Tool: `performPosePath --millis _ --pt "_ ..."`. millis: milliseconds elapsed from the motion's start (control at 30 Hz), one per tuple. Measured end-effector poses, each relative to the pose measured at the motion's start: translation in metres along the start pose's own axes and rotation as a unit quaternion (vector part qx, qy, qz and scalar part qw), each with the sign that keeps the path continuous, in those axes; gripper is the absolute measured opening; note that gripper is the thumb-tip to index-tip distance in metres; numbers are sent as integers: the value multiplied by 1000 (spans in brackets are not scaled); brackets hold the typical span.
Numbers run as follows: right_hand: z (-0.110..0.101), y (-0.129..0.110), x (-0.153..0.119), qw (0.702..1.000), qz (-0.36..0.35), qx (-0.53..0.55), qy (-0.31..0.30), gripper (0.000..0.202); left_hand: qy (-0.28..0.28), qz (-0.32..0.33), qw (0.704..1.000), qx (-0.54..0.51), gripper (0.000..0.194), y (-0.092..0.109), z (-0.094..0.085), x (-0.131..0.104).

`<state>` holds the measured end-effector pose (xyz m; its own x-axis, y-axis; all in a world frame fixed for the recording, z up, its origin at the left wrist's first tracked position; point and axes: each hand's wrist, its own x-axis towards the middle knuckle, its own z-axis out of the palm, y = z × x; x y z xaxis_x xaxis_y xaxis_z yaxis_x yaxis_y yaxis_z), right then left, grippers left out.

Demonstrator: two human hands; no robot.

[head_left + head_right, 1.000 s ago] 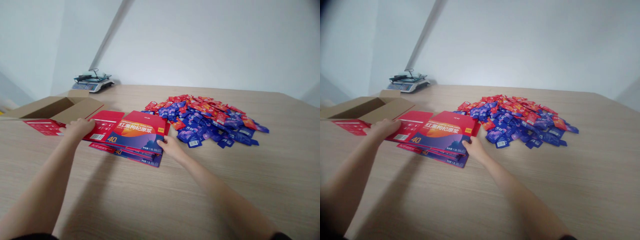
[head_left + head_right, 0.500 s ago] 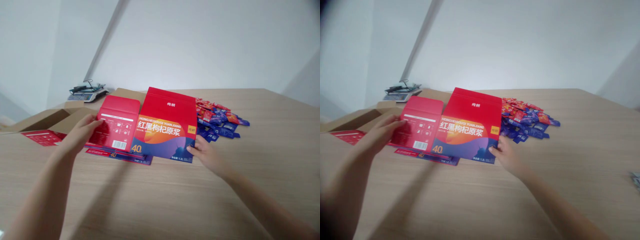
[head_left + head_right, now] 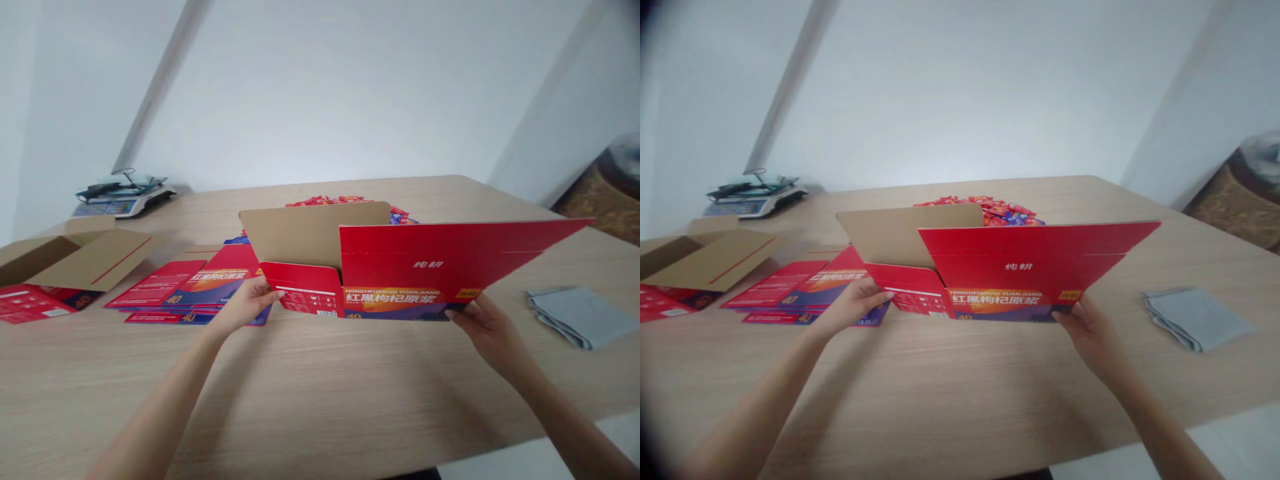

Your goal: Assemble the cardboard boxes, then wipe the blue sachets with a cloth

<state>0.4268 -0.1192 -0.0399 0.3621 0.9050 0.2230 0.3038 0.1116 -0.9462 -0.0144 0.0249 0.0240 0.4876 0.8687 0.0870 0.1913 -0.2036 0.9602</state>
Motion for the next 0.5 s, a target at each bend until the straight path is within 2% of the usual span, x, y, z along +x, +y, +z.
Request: performPosePath --millis 100,167,267,367,433,500 --pt "-2 17 -10 1000 18 -16 -4 47 -22 -48 998 -44 18 -4 7 -5" --pt "4 27 -16 999 31 -6 -11 45 -7 -66 995 -72 22 -4 7 -8" --pt "19 37 -26 999 36 30 -9 45 49 -62 988 -129 32 0 8 -11" --pt "30 42 -31 999 30 20 -5 43 94 -53 972 -210 48 8 11 -10" --pt "30 43 -30 1000 30 -3 -9 37 133 -45 961 -236 54 14 12 -9" --pt "22 41 -24 999 20 -25 -41 33 174 -43 954 -239 53 18 12 -9"
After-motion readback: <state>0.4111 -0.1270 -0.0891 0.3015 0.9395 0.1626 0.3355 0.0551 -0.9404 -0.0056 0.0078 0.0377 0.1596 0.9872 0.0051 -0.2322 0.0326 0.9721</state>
